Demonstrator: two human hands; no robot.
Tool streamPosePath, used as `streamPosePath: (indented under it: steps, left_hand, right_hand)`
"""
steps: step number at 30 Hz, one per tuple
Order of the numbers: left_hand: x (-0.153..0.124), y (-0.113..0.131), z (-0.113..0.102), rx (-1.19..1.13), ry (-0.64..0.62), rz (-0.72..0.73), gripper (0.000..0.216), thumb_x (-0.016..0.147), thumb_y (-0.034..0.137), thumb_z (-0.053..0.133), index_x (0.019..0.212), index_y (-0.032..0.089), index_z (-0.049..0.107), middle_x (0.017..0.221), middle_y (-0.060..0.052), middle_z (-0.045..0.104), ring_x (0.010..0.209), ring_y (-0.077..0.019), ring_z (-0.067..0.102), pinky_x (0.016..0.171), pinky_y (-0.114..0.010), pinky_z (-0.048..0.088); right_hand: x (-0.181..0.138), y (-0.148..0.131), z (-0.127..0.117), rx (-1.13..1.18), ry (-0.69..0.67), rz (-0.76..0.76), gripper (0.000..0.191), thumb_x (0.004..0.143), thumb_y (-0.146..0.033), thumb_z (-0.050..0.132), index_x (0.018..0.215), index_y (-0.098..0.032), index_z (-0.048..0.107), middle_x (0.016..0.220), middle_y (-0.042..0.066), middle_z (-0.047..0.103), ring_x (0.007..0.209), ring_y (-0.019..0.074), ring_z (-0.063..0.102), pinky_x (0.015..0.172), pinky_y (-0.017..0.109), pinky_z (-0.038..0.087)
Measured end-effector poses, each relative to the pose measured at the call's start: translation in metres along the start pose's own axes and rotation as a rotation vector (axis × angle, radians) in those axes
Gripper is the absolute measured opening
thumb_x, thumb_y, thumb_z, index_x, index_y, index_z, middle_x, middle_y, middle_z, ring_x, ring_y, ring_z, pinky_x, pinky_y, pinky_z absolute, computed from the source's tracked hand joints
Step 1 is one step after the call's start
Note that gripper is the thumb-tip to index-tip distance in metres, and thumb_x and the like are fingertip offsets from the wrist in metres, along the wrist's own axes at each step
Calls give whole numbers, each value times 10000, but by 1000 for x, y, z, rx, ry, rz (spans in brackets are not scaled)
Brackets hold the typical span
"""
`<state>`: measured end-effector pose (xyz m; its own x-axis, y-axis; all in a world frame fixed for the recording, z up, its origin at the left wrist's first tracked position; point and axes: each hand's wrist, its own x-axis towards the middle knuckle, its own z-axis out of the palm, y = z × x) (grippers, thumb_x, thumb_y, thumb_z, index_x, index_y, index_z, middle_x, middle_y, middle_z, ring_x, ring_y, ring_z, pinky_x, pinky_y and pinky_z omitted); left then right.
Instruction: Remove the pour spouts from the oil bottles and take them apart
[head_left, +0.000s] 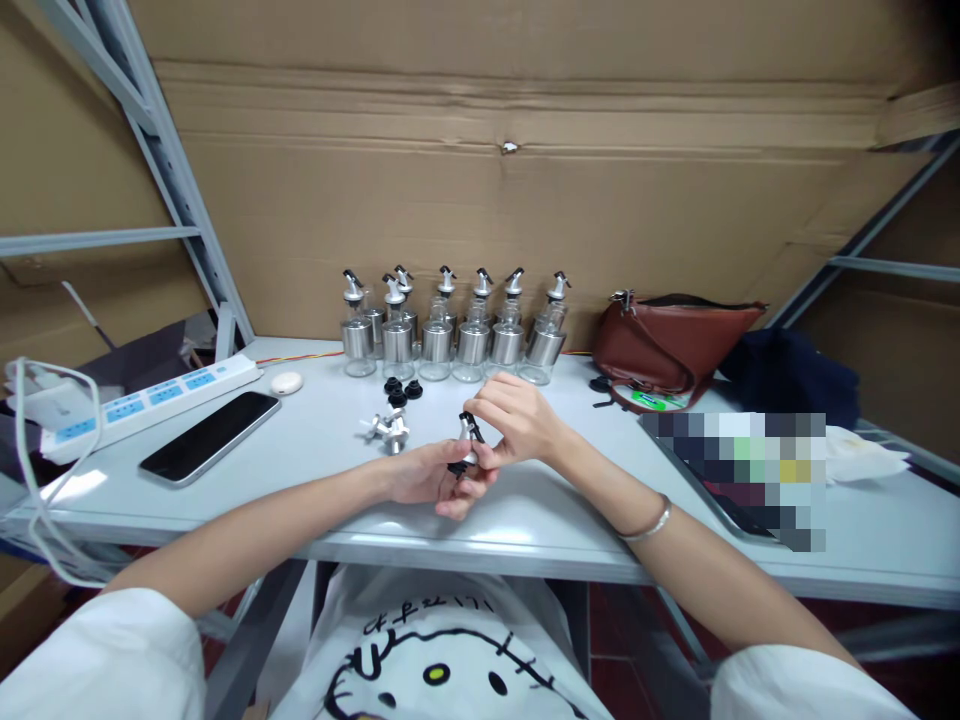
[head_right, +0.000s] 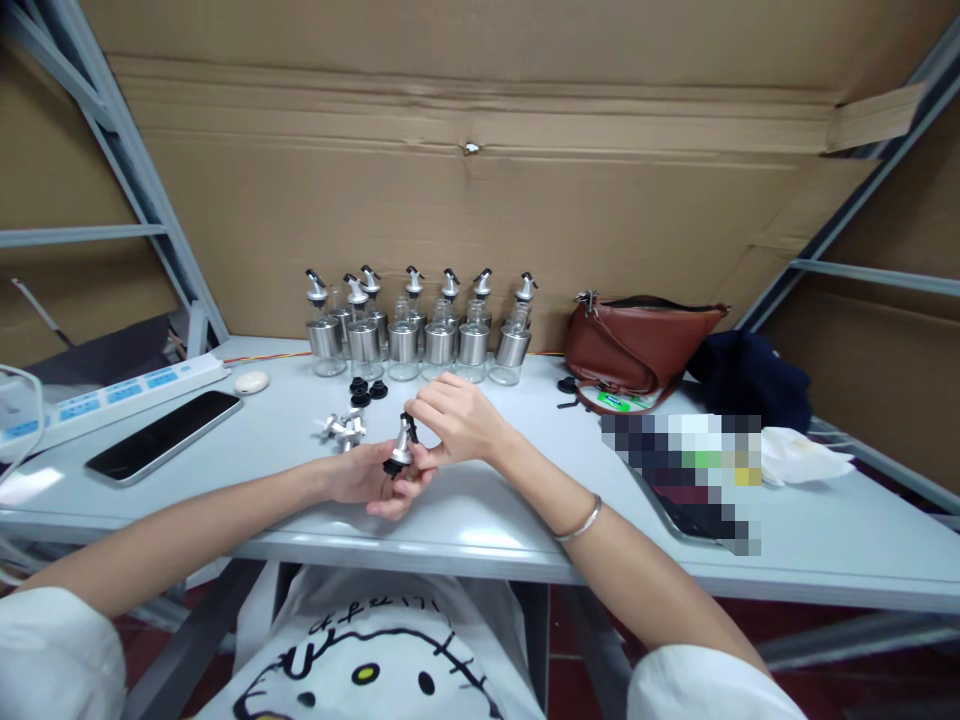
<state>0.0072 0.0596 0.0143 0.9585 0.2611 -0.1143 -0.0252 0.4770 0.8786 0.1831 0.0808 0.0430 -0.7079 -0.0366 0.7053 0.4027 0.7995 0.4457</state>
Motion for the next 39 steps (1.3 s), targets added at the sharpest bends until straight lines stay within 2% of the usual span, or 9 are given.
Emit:
streamPosePath:
  steps: [4, 10, 15, 19, 22, 26, 30, 36, 39]
  left_hand:
    - [0, 3, 6, 10, 103, -26, 559, 551, 613, 733, 751, 148, 495, 603, 60, 386, 464, -45, 316, 425, -205, 250]
    - [0, 5, 11, 100, 124, -12, 441, 578, 380, 795, 691, 164, 428, 539, 76, 415, 411, -35, 338, 358, -183, 246]
    - [-1, 5, 10, 140, 152, -6, 520, 528, 471, 806, 708, 159, 431, 542, 68, 481, 369, -42, 406, 360, -200, 269]
    - [2, 5, 10, 138, 258, 98, 548, 529, 508, 796, 710, 166, 408, 538, 86, 443, 367, -24, 365, 402, -203, 247]
    - [3, 5, 7, 163, 328, 172, 473, 609, 437, 774, 682, 163, 396, 513, 107, 353, 385, -7, 274, 453, -208, 229]
    - [-1, 5, 1, 133, 127, 81, 449, 617, 369, 780, 660, 169, 380, 505, 103, 317, 433, -35, 296, 509, -224, 251]
    - [-2, 2, 2, 44, -1, 51, 493, 606, 474, 766, 665, 179, 376, 481, 110, 321, 415, -43, 285, 528, -239, 274]
    - [2, 5, 14, 110, 268, 88, 532, 530, 522, 788, 713, 156, 448, 541, 56, 484, 397, -42, 340, 445, -232, 205]
    - [2, 7, 16, 137, 262, 66, 430, 575, 394, 792, 686, 147, 458, 530, 62, 457, 418, -38, 330, 452, -235, 202]
  right_hand:
    - [1, 0, -3, 20, -8, 12, 178, 780, -283, 407, 779, -160, 536, 588, 16, 504, 558, 145, 431, 566, 282, 356]
    - [-2, -1, 0, 62, -47, -8, 275, 813, -336, 399, 883, -130, 567, 615, 31, 543, 563, 152, 459, 572, 293, 367]
    - [-6, -1, 2, 71, -84, -5, 334, 826, -321, 374, 1005, -114, 567, 655, 42, 582, 577, 155, 492, 590, 302, 382]
    - [-6, 0, 1, 50, -71, 52, 245, 826, -283, 412, 890, -136, 596, 575, 11, 550, 516, 130, 465, 546, 275, 359]
    - [-6, 0, 1, 45, -59, 90, 218, 835, -284, 449, 863, -132, 603, 559, 0, 549, 497, 115, 457, 529, 261, 341]
    - [-4, -2, 2, 71, -75, 66, 385, 875, -422, 398, 960, -107, 604, 597, 14, 565, 529, 121, 476, 548, 262, 350]
    - [-4, -4, 4, 45, -74, 5, 481, 925, -461, 301, 1004, -91, 598, 611, 26, 559, 550, 131, 463, 579, 277, 361]
    - [-8, -1, 5, -26, -41, -34, 513, 963, -414, 213, 882, -91, 604, 587, 32, 536, 572, 143, 455, 596, 281, 361]
    - [-7, -2, 6, -52, -32, -44, 523, 963, -424, 208, 838, -100, 600, 574, 25, 519, 559, 137, 443, 599, 274, 348]
